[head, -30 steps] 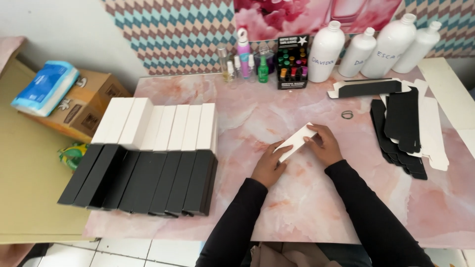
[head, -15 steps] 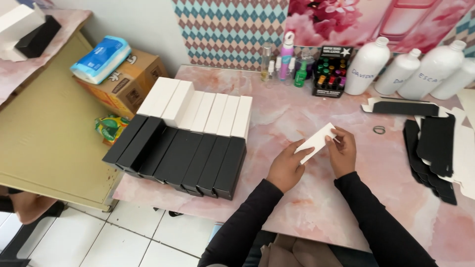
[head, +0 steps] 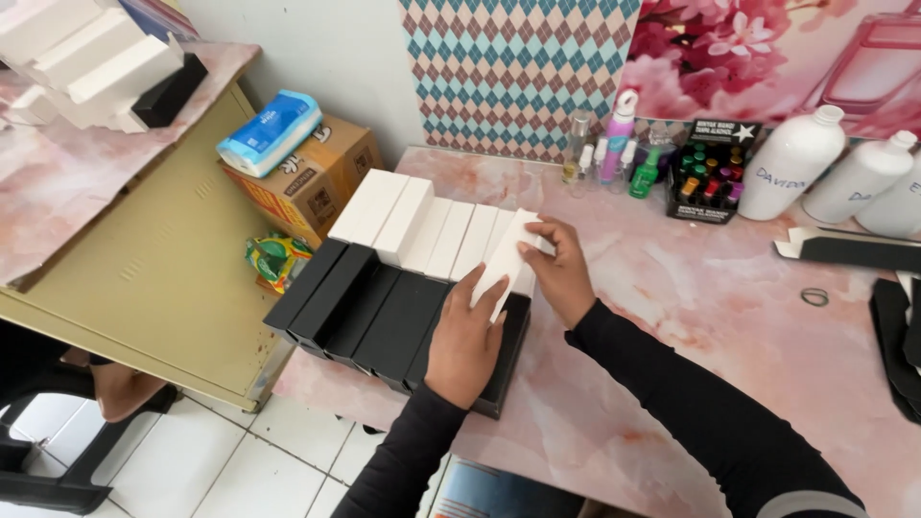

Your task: Assembling perfume boxes by folding flat cardboard sheets and tucking in the flaps.

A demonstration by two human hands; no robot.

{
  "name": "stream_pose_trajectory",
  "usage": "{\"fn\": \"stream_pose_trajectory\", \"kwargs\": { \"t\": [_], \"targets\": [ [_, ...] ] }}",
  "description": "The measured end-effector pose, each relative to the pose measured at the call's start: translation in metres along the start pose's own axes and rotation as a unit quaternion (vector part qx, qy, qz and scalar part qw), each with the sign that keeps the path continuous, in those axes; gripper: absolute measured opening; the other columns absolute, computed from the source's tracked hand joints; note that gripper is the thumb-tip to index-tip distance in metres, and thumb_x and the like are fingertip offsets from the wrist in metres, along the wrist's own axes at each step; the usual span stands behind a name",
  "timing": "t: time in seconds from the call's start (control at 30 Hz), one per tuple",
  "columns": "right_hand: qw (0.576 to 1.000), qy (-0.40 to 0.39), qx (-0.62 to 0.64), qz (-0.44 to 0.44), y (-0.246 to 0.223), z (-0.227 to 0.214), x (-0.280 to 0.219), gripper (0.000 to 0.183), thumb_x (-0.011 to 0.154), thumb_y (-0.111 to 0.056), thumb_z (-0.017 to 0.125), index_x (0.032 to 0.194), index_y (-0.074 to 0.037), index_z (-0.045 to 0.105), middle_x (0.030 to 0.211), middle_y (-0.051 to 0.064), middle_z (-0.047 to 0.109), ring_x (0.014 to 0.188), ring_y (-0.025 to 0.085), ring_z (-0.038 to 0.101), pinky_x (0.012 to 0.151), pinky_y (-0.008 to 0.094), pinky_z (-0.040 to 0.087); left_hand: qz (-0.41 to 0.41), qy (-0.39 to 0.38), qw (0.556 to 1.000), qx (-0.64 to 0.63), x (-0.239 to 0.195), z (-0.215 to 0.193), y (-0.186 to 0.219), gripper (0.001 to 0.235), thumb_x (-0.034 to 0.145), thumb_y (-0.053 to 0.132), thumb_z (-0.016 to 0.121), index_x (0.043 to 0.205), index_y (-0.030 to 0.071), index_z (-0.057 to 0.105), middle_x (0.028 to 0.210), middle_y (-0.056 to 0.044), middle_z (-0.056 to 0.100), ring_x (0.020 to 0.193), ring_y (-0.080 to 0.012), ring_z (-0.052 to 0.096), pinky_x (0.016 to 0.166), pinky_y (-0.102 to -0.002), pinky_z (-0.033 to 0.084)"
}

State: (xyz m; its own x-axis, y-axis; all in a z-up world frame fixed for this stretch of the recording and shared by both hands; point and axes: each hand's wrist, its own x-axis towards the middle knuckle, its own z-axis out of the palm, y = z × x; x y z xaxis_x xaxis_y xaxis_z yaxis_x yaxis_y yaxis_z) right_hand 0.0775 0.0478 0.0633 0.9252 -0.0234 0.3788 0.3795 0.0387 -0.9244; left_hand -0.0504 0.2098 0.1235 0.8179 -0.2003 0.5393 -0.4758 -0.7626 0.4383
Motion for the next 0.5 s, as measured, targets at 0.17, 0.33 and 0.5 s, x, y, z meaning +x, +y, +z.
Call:
{"fn": "stream_pose_trajectory", "kwargs": {
  "t": [0.17, 0.33, 0.5],
  "targets": [
    [0.997, -0.043, 0.003, 0.07, 0.008, 0.036, 0.033, 0.033, 0.092, -0.01, 0.075, 0.123, -0.002, 0.064, 0.145, 0.016, 0.041, 0.138, 0.033, 0.048, 0.103, 0.04, 0.052, -0.037, -0.116, 0.985, 0.122, 0.013, -0.006, -0.052, 0.054, 0.096, 0.027, 0.068, 0.146, 0.015, 0.051, 0.146, -0.021, 0.042, 0.127, -0.041, 0.056, 0.09, -0.048, 0.061],
    [0.989, -0.076, -0.023, 0.125, 0.021, 0.067, 0.069, 0.039, 0.09, -0.011, 0.078, 0.127, -0.007, 0.067, 0.147, 0.012, 0.043, 0.141, 0.034, 0.047, 0.102, 0.038, 0.054, -0.046, -0.168, 0.96, 0.217, 0.04, -0.017, -0.093, 0.06, 0.096, 0.043, 0.067, 0.147, 0.018, 0.05, 0.147, -0.018, 0.044, 0.128, -0.0379, 0.056, 0.088, -0.045, 0.062],
    [0.981, -0.119, -0.082, 0.132, 0.036, 0.098, 0.094, 0.048, 0.089, -0.012, 0.076, 0.135, -0.008, 0.063, 0.149, 0.016, 0.043, 0.137, 0.033, 0.046, 0.105, 0.041, 0.052, -0.074, -0.212, 0.936, 0.271, 0.052, -0.018, -0.116, 0.063, 0.096, 0.045, 0.063, 0.149, 0.019, 0.046, 0.149, -0.015, 0.044, 0.134, -0.0333, 0.05, 0.09, -0.04, 0.062]
  ]
}}
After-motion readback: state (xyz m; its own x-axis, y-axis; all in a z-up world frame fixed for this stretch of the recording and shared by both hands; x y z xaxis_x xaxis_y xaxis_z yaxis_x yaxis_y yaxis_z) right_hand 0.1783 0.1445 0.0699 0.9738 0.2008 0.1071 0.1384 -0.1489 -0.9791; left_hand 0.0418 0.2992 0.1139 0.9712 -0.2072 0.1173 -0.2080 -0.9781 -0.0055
